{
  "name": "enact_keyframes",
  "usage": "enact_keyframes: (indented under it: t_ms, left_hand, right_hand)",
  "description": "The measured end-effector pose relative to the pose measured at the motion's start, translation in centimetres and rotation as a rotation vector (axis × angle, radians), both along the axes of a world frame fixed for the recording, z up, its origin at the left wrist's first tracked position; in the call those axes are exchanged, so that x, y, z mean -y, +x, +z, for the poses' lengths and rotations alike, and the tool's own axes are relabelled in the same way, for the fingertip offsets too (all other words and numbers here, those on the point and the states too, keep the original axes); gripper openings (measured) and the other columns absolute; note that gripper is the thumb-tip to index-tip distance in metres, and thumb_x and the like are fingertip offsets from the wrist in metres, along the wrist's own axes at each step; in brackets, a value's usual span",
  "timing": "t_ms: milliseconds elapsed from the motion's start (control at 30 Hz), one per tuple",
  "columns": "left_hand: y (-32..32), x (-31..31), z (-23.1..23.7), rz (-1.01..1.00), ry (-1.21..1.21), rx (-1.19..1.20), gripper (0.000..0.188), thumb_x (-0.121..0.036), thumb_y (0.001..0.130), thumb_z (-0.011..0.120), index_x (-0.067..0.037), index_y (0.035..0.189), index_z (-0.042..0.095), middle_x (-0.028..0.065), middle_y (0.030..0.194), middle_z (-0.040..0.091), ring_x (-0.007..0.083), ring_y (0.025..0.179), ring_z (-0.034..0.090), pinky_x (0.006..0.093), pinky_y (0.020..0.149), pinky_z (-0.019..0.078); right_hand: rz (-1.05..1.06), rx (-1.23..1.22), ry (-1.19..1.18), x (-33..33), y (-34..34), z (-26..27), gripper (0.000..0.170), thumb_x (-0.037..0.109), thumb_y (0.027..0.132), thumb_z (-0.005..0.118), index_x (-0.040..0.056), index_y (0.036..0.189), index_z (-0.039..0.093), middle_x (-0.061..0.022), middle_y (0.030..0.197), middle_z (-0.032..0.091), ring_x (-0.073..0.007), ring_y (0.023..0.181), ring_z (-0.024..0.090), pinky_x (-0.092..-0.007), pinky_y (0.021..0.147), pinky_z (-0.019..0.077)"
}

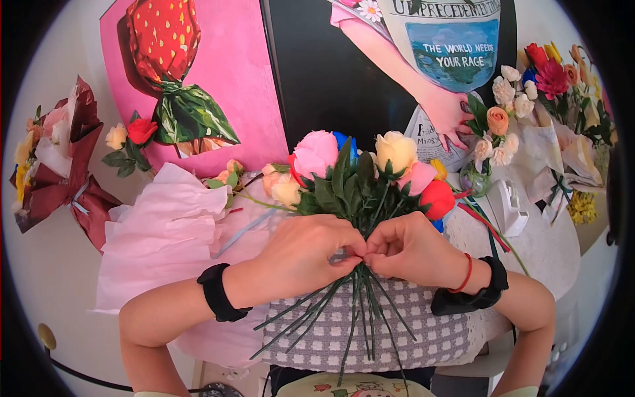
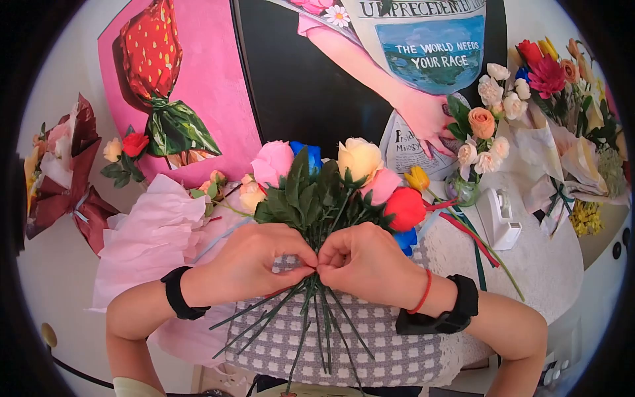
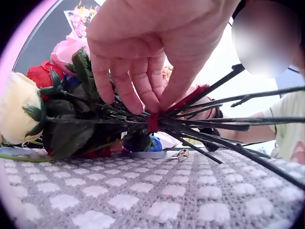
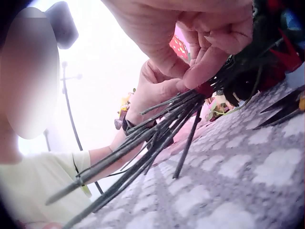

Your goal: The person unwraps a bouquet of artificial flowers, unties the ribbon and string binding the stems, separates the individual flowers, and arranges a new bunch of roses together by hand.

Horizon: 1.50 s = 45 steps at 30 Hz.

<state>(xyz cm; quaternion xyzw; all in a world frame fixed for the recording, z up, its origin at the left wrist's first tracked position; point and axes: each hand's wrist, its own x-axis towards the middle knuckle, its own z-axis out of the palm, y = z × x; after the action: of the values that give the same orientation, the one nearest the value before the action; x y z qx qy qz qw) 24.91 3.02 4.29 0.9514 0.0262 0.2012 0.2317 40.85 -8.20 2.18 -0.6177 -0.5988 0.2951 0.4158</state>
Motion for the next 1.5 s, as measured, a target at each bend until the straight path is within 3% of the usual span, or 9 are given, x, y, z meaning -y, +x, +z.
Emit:
enact_keyframes:
  t_ms: [133,267,367,433,533,800,1000,1267,1500]
  left_hand:
    - [0.0,-0.1,0.2,-0.012,0.152,0.023,0.009,-0.007,0.068,0.066,-0.007,0.076,0.062,0.0046,0.072,0.059,0.0237,0.071,0.057,0.0329,0.06,0.0447]
    - [0.0,-0.2,0.2,-0.04,0.213,0.015,0.009,-0.007,0.068,0.066,-0.007,0.075,0.06,0.0048,0.071,0.058,0.0243,0.072,0.056,0.0346,0.061,0.0438]
    - [0.1,-0.4,0.0,-0.065,0.203,0.059,0.006,-0.007,0.066,0.061,-0.008,0.07,0.058,0.004,0.069,0.058,0.0245,0.069,0.057,0.0364,0.058,0.044]
    - [0.0,-0.4,0.1,-0.063,0.191,0.034,0.006,-0.007,0.066,0.062,-0.008,0.071,0.058,0.0043,0.07,0.058,0.0245,0.07,0.057,0.0363,0.058,0.044]
    - [-0.2,-0.5,0.2,-0.05,0.138,-0.019,0.009,-0.006,0.066,0.064,-0.008,0.074,0.059,0.0049,0.071,0.058,0.0242,0.07,0.057,0.0344,0.059,0.0442]
    - [0.1,-0.8,-0.1,-0.046,0.034,-0.006,0.012,-0.006,0.066,0.066,-0.007,0.077,0.06,0.0048,0.073,0.059,0.0237,0.07,0.057,0.0327,0.06,0.0451]
    - [0.2,0.0,0.7,-0.075,0.305,-0.022,0.013,-0.005,0.065,0.065,-0.007,0.077,0.06,0.0049,0.073,0.059,0.0246,0.071,0.058,0.0332,0.061,0.0452]
    - [-0.2,-0.5,0.2,0.024,0.047,-0.09,0.013,-0.004,0.065,0.064,-0.006,0.078,0.059,0.005,0.074,0.061,0.0229,0.068,0.059,0.0305,0.056,0.0452]
    - [0.1,0.1,0.7,-0.006,0.049,-0.06,0.013,-0.005,0.066,0.064,-0.007,0.077,0.058,0.0038,0.075,0.059,0.0232,0.068,0.058,0.0316,0.057,0.045]
  right_hand:
    - [0.013,-0.27,-0.205,0.1,-0.2,1.0,0.008,0.006,0.074,0.061,-0.0019,0.076,0.062,-0.0041,0.062,0.06,-0.007,0.054,0.057,-0.0198,0.046,0.0439]
    - [0.05,-0.3,-0.207,0.1,-0.1,1.2,0.007,0.005,0.076,0.059,-0.0025,0.076,0.061,-0.0042,0.064,0.06,-0.0067,0.053,0.056,-0.0168,0.045,0.0428]
    - [0.042,-0.241,-0.156,0.2,-0.3,0.7,0.006,0.005,0.075,0.06,-0.0004,0.075,0.061,-0.0044,0.063,0.061,-0.0078,0.052,0.057,-0.02,0.047,0.0437]
    - [0.049,-0.02,-0.034,0.2,-0.2,0.3,0.005,0.006,0.074,0.06,0.0019,0.077,0.061,-0.0048,0.061,0.061,-0.0099,0.052,0.057,-0.0238,0.05,0.0438]
    - [0.058,0.021,-0.023,0.2,-0.1,0.2,0.008,0.008,0.072,0.061,0.0034,0.079,0.06,-0.005,0.06,0.06,-0.0123,0.052,0.058,-0.0268,0.052,0.0433]
    - [0.046,0.048,0.0,0.0,-0.2,0.1,0.008,0.009,0.072,0.061,0.0035,0.078,0.06,-0.0063,0.06,0.061,-0.0157,0.054,0.059,-0.0278,0.052,0.043]
    - [0.061,0.059,0.008,0.0,-0.2,0.2,0.009,0.009,0.071,0.061,0.0026,0.077,0.06,-0.0072,0.06,0.06,-0.0167,0.054,0.059,-0.0283,0.052,0.0432]
    - [0.064,0.033,-0.039,0.3,-0.1,0.7,0.009,0.007,0.069,0.06,0.0021,0.076,0.058,-0.0078,0.061,0.061,-0.0174,0.055,0.059,-0.0285,0.053,0.0439]
    - [0.057,0.064,-0.016,0.0,-0.2,0.5,0.01,0.008,0.067,0.059,0.0029,0.075,0.058,-0.0074,0.06,0.06,-0.0176,0.054,0.059,-0.0291,0.052,0.0439]
